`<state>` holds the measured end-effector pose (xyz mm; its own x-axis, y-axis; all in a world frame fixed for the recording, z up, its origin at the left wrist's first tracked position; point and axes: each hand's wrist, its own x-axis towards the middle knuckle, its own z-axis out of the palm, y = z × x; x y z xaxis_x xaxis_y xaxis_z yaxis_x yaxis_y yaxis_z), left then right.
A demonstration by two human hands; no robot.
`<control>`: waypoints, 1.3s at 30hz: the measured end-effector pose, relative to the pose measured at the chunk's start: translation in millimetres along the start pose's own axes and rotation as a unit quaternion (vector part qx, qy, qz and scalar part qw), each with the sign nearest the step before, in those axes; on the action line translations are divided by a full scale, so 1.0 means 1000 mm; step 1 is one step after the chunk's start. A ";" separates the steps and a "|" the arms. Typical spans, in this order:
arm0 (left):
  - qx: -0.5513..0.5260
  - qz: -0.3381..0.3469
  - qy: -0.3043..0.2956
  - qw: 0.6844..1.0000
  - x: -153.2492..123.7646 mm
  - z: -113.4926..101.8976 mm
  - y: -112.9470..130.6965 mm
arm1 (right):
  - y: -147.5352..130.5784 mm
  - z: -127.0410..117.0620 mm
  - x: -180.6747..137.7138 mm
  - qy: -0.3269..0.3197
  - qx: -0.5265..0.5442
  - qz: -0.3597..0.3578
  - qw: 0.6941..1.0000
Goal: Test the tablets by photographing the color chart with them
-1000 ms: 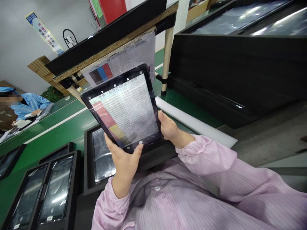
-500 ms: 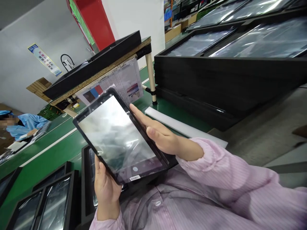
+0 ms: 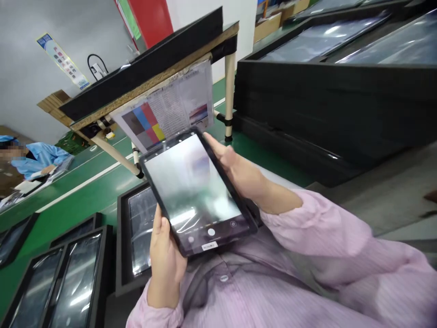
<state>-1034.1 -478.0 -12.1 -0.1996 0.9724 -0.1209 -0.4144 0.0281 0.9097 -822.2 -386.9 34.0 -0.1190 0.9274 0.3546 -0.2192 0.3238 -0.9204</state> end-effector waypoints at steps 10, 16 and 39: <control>0.267 0.000 -0.073 0.961 0.016 -0.019 -0.030 | 0.098 -0.018 0.016 0.065 0.018 0.222 0.973; 0.304 0.122 -0.105 0.939 0.002 -0.023 -0.022 | 0.096 -0.021 0.007 0.080 -0.091 0.143 0.982; 0.785 0.201 0.083 0.580 0.033 -0.109 0.025 | 0.066 -0.026 -0.053 -0.082 -0.547 -0.055 0.831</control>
<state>-1147.5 -470.6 -36.3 -0.1372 0.9414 0.3083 0.9886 0.1109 0.1014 -805.6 -409.6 -49.3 -0.3071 0.8720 0.3813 0.7634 0.4649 -0.4484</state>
